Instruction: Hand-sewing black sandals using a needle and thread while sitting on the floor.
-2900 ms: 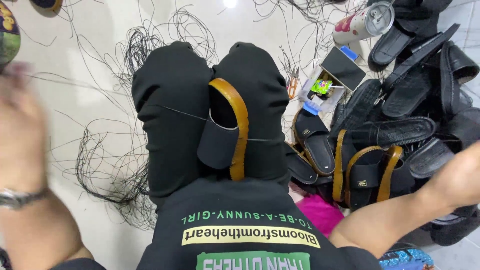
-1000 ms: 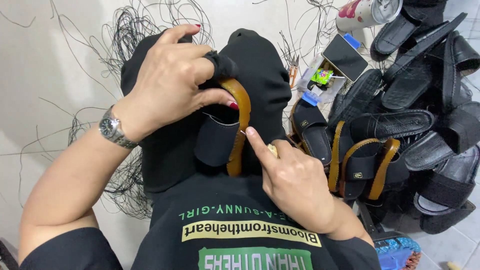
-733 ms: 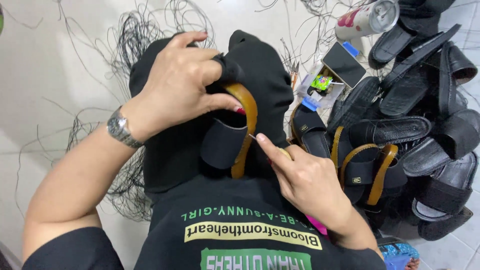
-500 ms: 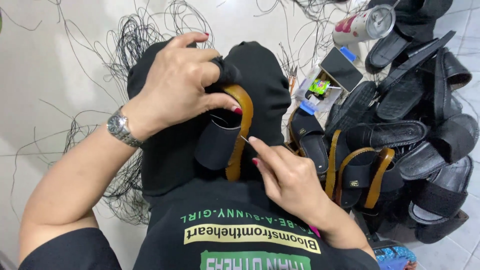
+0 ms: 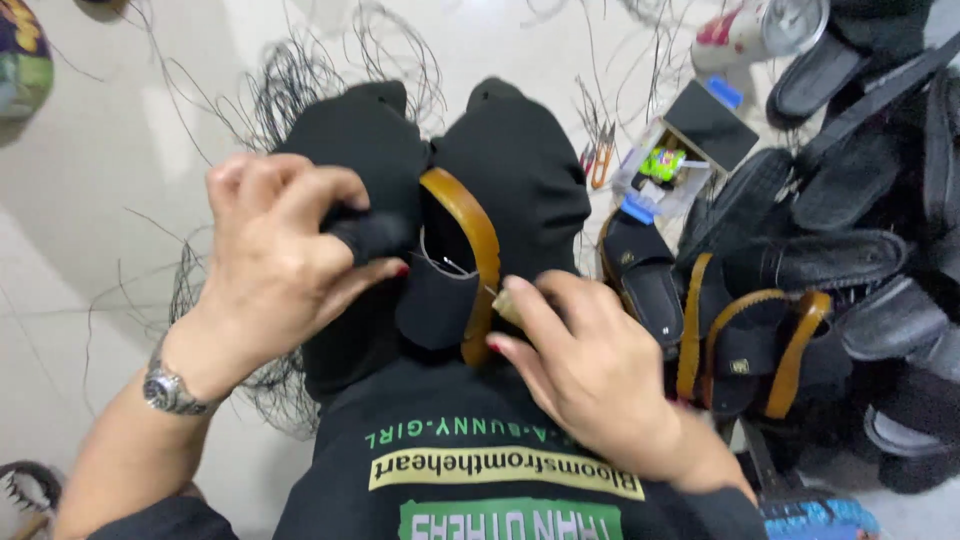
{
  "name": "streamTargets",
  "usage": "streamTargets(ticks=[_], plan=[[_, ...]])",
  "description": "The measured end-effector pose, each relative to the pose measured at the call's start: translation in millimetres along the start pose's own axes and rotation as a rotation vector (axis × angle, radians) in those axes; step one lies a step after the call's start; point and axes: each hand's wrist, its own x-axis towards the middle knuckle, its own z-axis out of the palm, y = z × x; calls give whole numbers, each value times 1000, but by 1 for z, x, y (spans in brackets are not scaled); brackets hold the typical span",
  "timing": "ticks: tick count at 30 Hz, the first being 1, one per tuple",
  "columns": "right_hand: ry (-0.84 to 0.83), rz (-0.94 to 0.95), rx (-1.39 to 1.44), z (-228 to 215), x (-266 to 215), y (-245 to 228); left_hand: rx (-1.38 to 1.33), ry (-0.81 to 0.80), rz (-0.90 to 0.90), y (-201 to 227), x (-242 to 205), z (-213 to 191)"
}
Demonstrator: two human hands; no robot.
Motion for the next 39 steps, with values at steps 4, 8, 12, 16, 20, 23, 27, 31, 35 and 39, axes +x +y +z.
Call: streamTargets(ticks=[4,8,12,16,20,23,27,31,35,39], plan=[[-73,-116,153,15,12,4,-573,-215,-103,4,3,-18],[-88,-76,272,31,4,8,-1445,-511,-389,-10,6,-12],[-22,51,532,55,-8,9,-1039,-521,-476,1,21,-13],[88,82,617,64,-11,4,-532,-490,-568,8,35,-8],[111,116,558,69,-17,0,-528,-733,-497,14,36,-16],[101,156,497,68,-19,-2,-573,-761,-436,19,28,-19],[131,109,464,71,-22,-3,-557,-394,-504,21,21,-8],[154,105,499,76,-22,-4,-441,-548,-385,20,27,-6],[174,131,474,73,-20,-6,-484,-553,-300,21,26,-18],[172,94,444,73,-20,-6,-513,-367,-453,20,21,-6]])
